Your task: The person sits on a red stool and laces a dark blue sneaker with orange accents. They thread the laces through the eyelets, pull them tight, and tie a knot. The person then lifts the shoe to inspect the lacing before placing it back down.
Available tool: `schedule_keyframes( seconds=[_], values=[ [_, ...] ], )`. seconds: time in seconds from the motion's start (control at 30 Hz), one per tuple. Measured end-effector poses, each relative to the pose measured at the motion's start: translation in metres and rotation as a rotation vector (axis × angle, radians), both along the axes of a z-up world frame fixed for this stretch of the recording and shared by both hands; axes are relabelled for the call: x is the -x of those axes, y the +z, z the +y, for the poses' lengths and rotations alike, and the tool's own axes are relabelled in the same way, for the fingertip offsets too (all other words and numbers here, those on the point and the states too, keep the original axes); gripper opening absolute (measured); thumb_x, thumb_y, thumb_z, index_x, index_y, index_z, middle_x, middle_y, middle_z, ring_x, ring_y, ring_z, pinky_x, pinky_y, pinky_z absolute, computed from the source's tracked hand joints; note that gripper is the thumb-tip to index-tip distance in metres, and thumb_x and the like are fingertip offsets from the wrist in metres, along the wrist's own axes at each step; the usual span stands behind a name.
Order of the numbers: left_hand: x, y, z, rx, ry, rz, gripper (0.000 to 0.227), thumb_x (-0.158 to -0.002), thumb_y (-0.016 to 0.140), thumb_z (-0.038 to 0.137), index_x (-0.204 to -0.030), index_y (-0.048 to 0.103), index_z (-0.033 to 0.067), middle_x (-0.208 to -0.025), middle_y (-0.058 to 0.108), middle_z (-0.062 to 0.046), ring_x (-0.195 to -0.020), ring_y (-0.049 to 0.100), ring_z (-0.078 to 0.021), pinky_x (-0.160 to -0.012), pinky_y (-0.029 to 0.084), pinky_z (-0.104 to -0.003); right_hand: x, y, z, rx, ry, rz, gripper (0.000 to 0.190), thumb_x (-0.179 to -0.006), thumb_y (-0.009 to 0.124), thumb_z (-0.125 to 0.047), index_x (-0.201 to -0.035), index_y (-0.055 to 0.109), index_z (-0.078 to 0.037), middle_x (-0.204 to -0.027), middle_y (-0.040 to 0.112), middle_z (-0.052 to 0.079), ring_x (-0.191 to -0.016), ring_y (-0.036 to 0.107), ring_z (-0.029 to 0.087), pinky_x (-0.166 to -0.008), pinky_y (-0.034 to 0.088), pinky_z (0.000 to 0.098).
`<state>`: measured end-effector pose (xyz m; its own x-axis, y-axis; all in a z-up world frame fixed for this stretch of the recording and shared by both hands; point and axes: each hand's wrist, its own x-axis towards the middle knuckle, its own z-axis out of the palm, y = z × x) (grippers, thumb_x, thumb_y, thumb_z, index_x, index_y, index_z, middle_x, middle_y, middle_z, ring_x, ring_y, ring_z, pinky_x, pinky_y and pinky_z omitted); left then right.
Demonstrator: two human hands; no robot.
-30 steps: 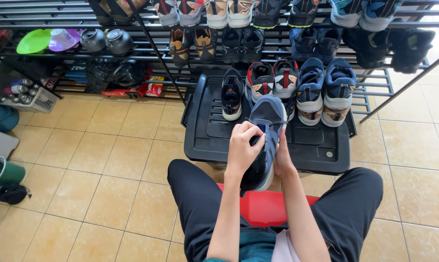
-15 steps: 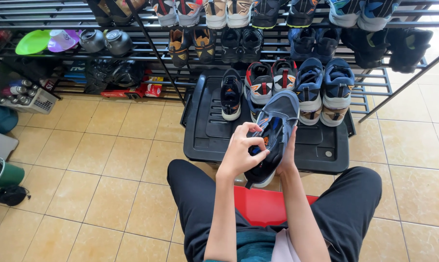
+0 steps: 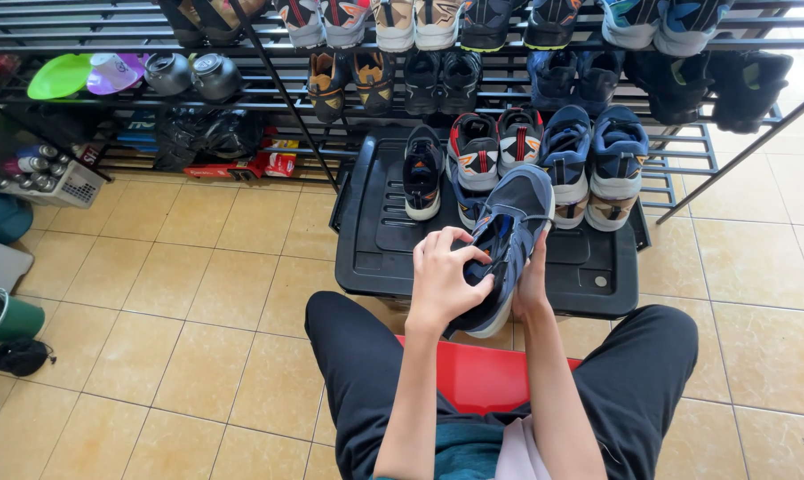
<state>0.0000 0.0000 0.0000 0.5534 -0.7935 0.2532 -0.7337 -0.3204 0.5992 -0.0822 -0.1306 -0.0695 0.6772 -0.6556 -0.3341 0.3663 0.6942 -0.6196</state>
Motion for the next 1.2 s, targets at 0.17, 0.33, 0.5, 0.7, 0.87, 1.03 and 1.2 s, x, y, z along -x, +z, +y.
schedule_keyframes(
  seconds=[0.17,0.33,0.5,0.7,0.87,1.03,1.2],
  values=[
    [-0.003,-0.005,0.001,-0.042,0.008,0.018,0.024,-0.072,0.075,0.037,-0.094,0.078,0.0269,-0.117,0.055,0.000,-0.125,0.049,-0.0224,-0.116,0.028,-0.054,-0.001,-0.006,-0.001,-0.005,0.019,-0.013,0.089,-0.091,0.039,-0.080,-0.128,0.068,-0.005,-0.119,0.072,0.020,-0.104,0.072,0.032,-0.100,0.057,0.0426],
    [0.002,0.001,0.000,-0.036,0.047,0.017,0.026,-0.077,0.073,0.046,-0.093,0.078,0.0258,-0.116,0.057,-0.001,-0.125,0.050,-0.0240,-0.117,0.026,-0.055,-0.002,-0.006,0.001,0.024,0.032,0.001,0.091,-0.089,0.038,-0.082,-0.128,0.069,-0.006,-0.118,0.073,0.017,-0.103,0.073,0.029,-0.100,0.057,0.0415],
    [0.002,-0.004,-0.003,0.025,0.069,-0.050,0.004,-0.080,0.078,0.028,-0.084,0.078,0.0254,-0.112,0.059,0.002,-0.118,0.055,-0.0211,-0.115,0.030,-0.053,0.001,-0.004,0.003,-0.005,0.022,-0.034,0.089,-0.090,0.040,-0.081,-0.122,0.071,-0.004,-0.110,0.074,0.020,-0.095,0.074,0.031,-0.093,0.060,0.0420],
    [-0.003,0.007,0.007,0.166,0.014,0.167,0.012,-0.078,0.076,0.046,-0.086,0.076,0.0372,-0.114,0.063,0.011,-0.114,0.062,-0.0166,-0.106,0.045,-0.043,0.003,0.028,0.013,-0.058,0.006,-0.065,0.086,-0.090,0.040,-0.080,-0.118,0.074,-0.005,-0.110,0.075,0.016,-0.092,0.075,0.028,-0.091,0.062,0.0391],
    [-0.032,-0.042,-0.010,0.381,0.154,0.910,0.020,-0.098,0.061,0.031,-0.096,0.071,0.0144,-0.102,0.072,-0.006,-0.087,0.072,-0.0205,-0.074,0.063,-0.032,-0.001,0.015,0.007,0.165,0.010,0.127,0.072,-0.091,0.048,-0.075,-0.105,0.072,-0.009,-0.096,0.072,0.012,-0.083,0.071,0.024,-0.082,0.058,0.0373],
    [-0.031,-0.121,-0.024,0.254,0.053,1.458,0.064,-0.095,0.051,0.074,-0.112,0.063,0.0139,-0.109,0.069,-0.014,-0.100,0.068,-0.0298,-0.090,0.057,-0.045,-0.008,-0.001,-0.009,0.450,0.022,0.366,0.056,-0.093,0.057,-0.069,-0.089,0.070,-0.014,-0.080,0.067,0.007,-0.072,0.065,0.020,-0.071,0.054,0.0350],
    [0.036,0.050,-0.003,0.677,0.121,1.742,0.106,-0.088,0.044,0.084,-0.163,0.021,0.0125,-0.173,0.005,-0.009,-0.159,0.003,-0.0227,-0.130,0.002,-0.038,-0.012,-0.024,-0.027,0.743,0.027,0.617,0.049,-0.094,0.066,-0.063,-0.073,0.067,-0.019,-0.064,0.062,0.002,-0.060,0.060,0.015,-0.060,0.049,0.0327]
  ],
)
